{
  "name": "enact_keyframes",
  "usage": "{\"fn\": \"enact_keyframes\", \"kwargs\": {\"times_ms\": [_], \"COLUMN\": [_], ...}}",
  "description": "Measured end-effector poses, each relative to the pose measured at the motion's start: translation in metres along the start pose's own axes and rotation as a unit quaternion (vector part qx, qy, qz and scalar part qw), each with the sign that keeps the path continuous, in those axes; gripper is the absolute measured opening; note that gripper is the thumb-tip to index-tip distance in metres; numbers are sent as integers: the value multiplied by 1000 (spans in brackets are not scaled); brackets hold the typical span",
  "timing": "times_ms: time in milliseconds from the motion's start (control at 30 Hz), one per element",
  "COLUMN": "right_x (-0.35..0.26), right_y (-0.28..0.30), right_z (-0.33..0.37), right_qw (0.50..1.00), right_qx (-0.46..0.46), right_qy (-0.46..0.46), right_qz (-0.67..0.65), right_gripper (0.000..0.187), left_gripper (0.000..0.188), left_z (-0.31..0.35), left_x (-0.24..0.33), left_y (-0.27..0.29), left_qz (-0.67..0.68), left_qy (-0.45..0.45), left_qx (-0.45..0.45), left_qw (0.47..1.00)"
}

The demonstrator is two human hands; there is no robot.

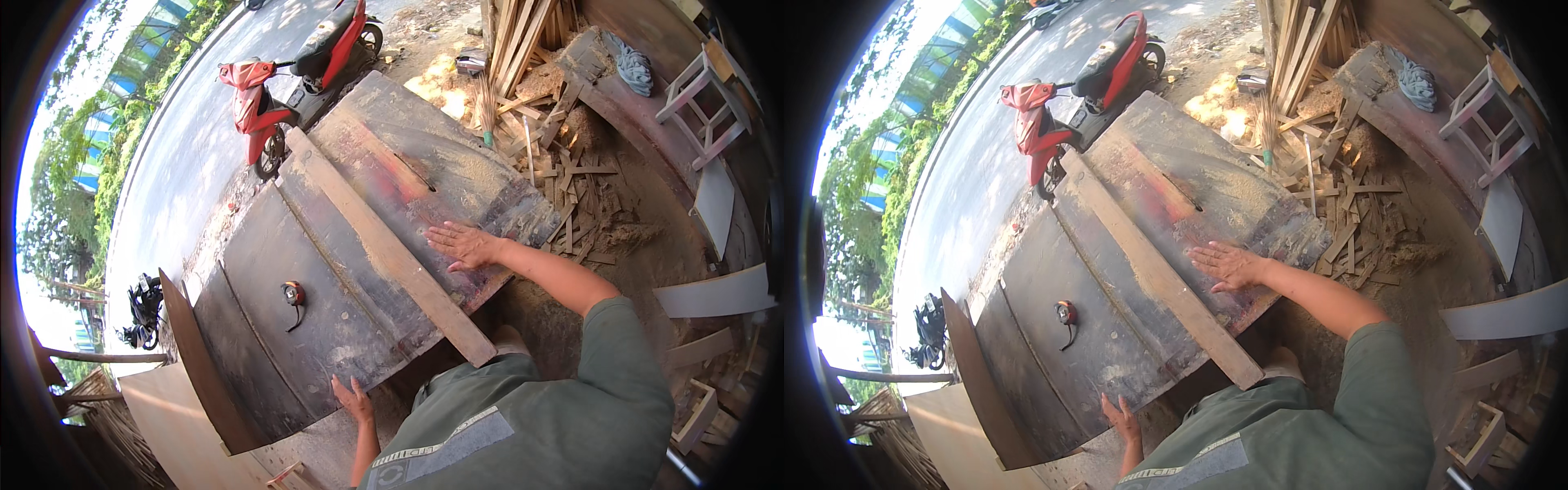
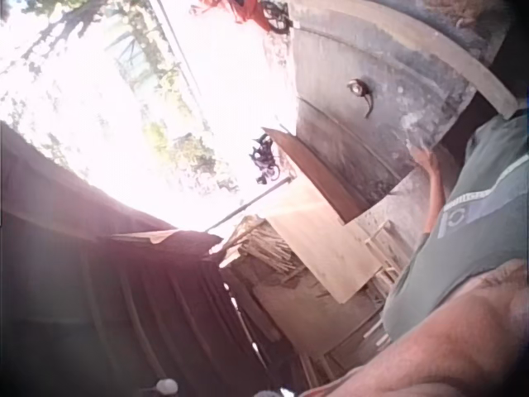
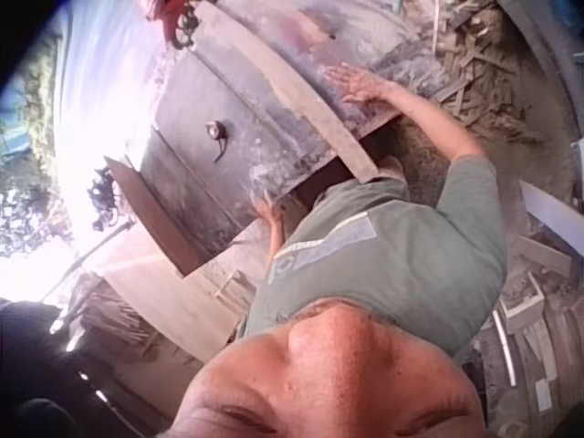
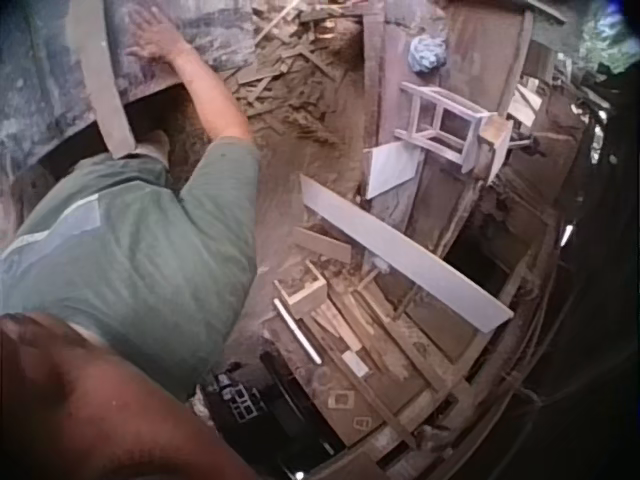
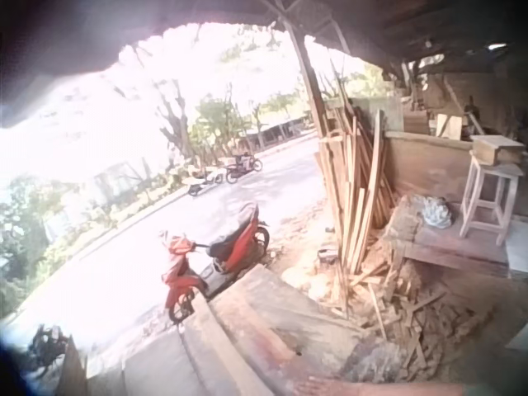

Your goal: The person measures a metal frame and a wooden plank with a tape measure, then positions a white board on a table saw and cuts it into two pieces.

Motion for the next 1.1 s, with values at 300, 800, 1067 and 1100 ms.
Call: {"fn": "enact_keyframes", "kwargs": {"times_ms": [300,800,1067,1100], "right_x": [274,-258,-383,-393], "right_y": [113,-262,-339,-328], "right_z": [312,437,482,488], "right_qw": [719,594,602,528], "right_qx": [250,-121,8,90], "right_qy": [-617,-704,-738,-766], "right_qz": [201,-370,-306,-356], "right_gripper": [68,61,57,54], "left_gripper": [38,52,50,50], "left_z": [131,56,74,76], "left_x": [-38,-9,54,58], "left_y": [-37,-285,-349,-347], "left_qz": [199,631,515,498], "left_qy": [199,530,503,491], "left_qx": [-191,-332,-462,-472], "left_qw": [940,458,519,537]}}
Point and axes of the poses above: each hand's wrist, its own z-axis away from the middle knuckle, its own y-axis out of the back of the hand, x = y × z, the point moved 6 cm from there along -z, towards the middle knuckle, and after that the axes turned 10 degrees about y, right-handed, at the moved point
